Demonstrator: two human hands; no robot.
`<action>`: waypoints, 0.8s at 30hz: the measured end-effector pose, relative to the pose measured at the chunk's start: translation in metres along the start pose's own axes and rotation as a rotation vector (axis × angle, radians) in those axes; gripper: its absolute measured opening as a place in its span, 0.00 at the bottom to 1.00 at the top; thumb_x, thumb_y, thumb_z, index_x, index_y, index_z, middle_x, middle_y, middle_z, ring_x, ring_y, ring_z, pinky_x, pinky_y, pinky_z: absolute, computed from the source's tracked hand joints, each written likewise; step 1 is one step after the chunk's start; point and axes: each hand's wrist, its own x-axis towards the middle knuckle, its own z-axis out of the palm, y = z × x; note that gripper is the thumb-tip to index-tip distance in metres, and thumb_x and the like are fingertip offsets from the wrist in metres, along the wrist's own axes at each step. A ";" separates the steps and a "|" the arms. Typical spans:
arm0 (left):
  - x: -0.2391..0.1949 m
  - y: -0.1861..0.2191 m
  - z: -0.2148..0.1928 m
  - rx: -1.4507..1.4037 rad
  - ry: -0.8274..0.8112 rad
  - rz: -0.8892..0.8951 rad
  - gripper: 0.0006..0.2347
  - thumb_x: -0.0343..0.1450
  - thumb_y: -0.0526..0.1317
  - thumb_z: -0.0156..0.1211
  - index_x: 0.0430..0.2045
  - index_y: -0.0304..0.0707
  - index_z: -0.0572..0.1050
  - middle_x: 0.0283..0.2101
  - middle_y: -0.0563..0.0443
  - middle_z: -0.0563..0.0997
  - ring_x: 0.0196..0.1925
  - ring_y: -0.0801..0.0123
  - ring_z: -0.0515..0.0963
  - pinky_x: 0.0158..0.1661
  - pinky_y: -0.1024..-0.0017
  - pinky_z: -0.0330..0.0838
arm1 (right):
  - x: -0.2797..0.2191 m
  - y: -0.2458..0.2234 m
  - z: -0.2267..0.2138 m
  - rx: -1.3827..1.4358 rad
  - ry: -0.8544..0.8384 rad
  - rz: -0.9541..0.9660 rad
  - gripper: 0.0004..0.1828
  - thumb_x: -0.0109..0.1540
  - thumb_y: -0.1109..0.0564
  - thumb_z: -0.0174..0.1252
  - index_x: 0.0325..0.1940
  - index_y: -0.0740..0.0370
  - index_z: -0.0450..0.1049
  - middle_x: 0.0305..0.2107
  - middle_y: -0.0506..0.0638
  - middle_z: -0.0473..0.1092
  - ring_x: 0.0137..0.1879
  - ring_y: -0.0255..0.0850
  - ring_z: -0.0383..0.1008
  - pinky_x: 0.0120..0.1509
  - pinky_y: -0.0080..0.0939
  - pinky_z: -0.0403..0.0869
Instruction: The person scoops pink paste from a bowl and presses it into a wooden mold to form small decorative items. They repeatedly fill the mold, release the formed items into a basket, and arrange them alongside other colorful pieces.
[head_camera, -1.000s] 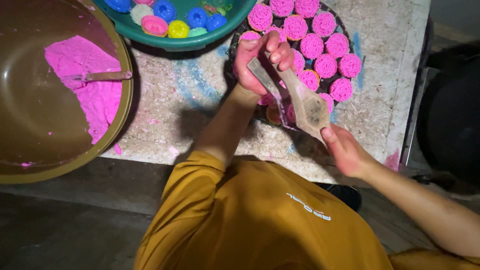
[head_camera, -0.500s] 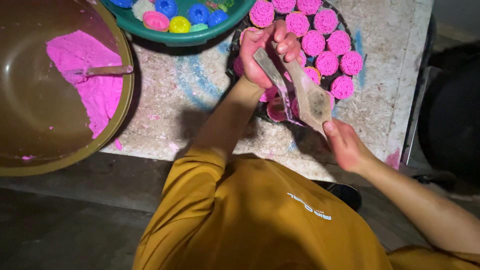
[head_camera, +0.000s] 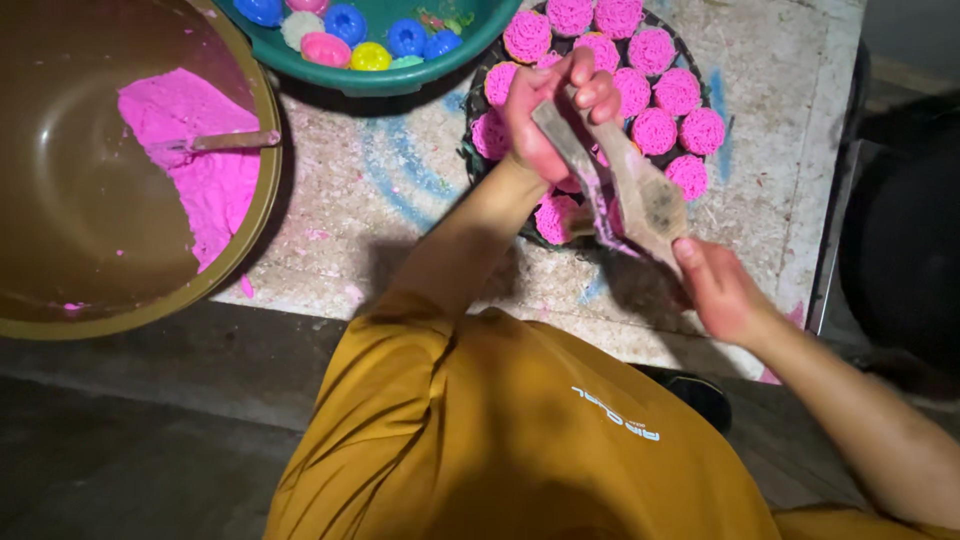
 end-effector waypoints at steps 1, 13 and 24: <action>0.002 -0.002 0.003 -0.009 -0.010 0.013 0.12 0.73 0.51 0.44 0.35 0.44 0.64 0.32 0.56 0.67 0.40 0.67 0.70 0.49 0.63 0.69 | -0.001 0.000 -0.001 0.008 0.007 -0.009 0.37 0.70 0.33 0.30 0.33 0.67 0.69 0.17 0.53 0.66 0.25 0.42 0.69 0.33 0.47 0.68; -0.056 0.001 -0.059 1.000 0.513 -0.872 0.27 0.81 0.55 0.31 0.56 0.33 0.76 0.36 0.44 0.83 0.22 0.69 0.72 0.21 0.71 0.58 | 0.002 0.017 -0.004 0.346 -0.035 -0.247 0.38 0.70 0.28 0.36 0.51 0.66 0.72 0.26 0.50 0.67 0.31 0.38 0.66 0.36 0.39 0.66; -0.118 0.019 0.005 2.336 -0.082 -0.373 0.27 0.64 0.42 0.63 0.61 0.44 0.69 0.26 0.47 0.80 0.28 0.56 0.81 0.31 0.57 0.74 | 0.019 0.066 -0.005 0.375 0.111 -0.190 0.42 0.70 0.25 0.33 0.49 0.66 0.71 0.26 0.50 0.70 0.32 0.38 0.69 0.37 0.38 0.68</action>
